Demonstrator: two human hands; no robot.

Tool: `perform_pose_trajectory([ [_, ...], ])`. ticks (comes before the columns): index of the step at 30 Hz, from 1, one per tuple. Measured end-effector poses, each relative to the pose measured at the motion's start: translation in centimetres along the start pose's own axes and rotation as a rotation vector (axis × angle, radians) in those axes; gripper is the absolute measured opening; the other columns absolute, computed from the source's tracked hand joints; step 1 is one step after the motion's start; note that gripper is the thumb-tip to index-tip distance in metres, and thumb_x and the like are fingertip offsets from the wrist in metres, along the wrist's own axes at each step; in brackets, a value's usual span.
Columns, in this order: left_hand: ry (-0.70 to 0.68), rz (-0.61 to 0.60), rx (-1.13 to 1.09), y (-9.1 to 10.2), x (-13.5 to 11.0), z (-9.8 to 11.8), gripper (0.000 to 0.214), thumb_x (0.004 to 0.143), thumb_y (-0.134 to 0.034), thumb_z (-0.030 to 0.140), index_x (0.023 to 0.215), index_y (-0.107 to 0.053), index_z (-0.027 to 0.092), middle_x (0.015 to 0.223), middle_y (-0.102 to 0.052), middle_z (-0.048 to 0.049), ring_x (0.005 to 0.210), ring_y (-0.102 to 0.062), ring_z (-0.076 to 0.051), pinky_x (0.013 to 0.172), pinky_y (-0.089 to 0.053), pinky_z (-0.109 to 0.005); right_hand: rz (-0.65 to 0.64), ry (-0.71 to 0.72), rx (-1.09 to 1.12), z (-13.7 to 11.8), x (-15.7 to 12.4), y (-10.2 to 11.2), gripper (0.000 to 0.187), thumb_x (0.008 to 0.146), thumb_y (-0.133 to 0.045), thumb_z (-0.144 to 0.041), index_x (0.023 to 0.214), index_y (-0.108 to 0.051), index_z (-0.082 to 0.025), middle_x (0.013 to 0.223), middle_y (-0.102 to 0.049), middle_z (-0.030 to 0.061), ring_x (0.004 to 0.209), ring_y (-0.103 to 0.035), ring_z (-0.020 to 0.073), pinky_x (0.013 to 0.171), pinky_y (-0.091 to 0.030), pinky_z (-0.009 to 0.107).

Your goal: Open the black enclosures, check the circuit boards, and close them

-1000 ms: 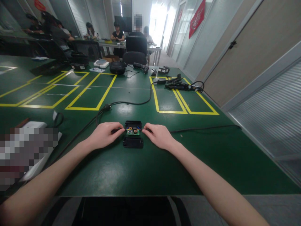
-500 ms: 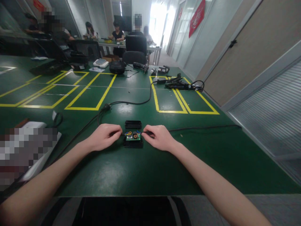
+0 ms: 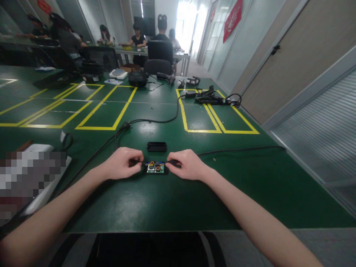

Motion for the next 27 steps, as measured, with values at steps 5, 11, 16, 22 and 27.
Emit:
perform_pose_trajectory([
  [5,-0.004,0.009,0.006,-0.06,-0.03,0.02,0.016,0.079,-0.054,0.028,0.069,-0.063,0.019,0.056,-0.054,0.0033,0.050,-0.046,-0.012,0.054,-0.032,-0.024,0.001,-0.023,-0.017,0.30,0.05,0.02,0.021,0.097,-0.057,-0.033,0.086,-0.069,-0.019,0.069,-0.068,0.0012,0.052,-0.055,0.0119,0.058,-0.037,0.025],
  [11,-0.021,-0.007,-0.017,-0.34,-0.01,0.12,0.015,0.079,-0.056,0.028,0.072,-0.066,0.019,0.059,-0.057,0.0022,0.052,-0.050,-0.012,0.055,-0.034,-0.024,0.015,-0.019,-0.041,0.47,-0.03,0.08,0.021,0.096,-0.058,-0.033,0.086,-0.069,-0.018,0.068,-0.068,0.0009,0.052,-0.055,0.0114,0.057,-0.037,0.024],
  [16,-0.015,-0.031,-0.016,-0.67,-0.07,0.01,0.013,0.078,-0.060,0.028,0.072,-0.067,0.019,0.060,-0.059,0.0024,0.052,-0.051,-0.012,0.055,-0.036,-0.023,-0.016,-0.016,-0.068,0.52,-0.09,-0.09,0.019,0.095,-0.061,-0.031,0.084,-0.069,-0.019,0.061,-0.063,-0.0012,0.050,-0.055,0.0119,0.057,-0.036,0.024],
  [22,-0.013,-0.020,-0.045,-0.68,-0.06,-0.12,0.013,0.079,-0.061,0.027,0.073,-0.068,0.019,0.059,-0.060,0.0026,0.052,-0.052,-0.012,0.054,-0.037,-0.022,-0.032,-0.028,-0.066,0.65,-0.02,-0.18,0.016,0.094,-0.062,-0.031,0.087,-0.070,-0.020,0.064,-0.066,-0.0004,0.053,-0.057,0.0128,0.059,-0.038,0.024],
  [27,0.007,-0.029,-0.087,-0.74,-0.06,-0.19,0.012,0.079,-0.061,0.026,0.072,-0.068,0.018,0.057,-0.059,0.0031,0.051,-0.052,-0.011,0.054,-0.037,-0.022,-0.065,-0.057,-0.053,0.73,0.03,-0.35,0.015,0.094,-0.061,-0.031,0.091,-0.071,-0.020,0.065,-0.066,-0.0006,0.053,-0.057,0.0125,0.059,-0.038,0.024],
])
Point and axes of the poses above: each hand's wrist, its own x-axis towards the middle knuckle, its own y-axis out of the back of the hand, z = x × y, the point moved 8 cm from there along x, towards the middle knuckle
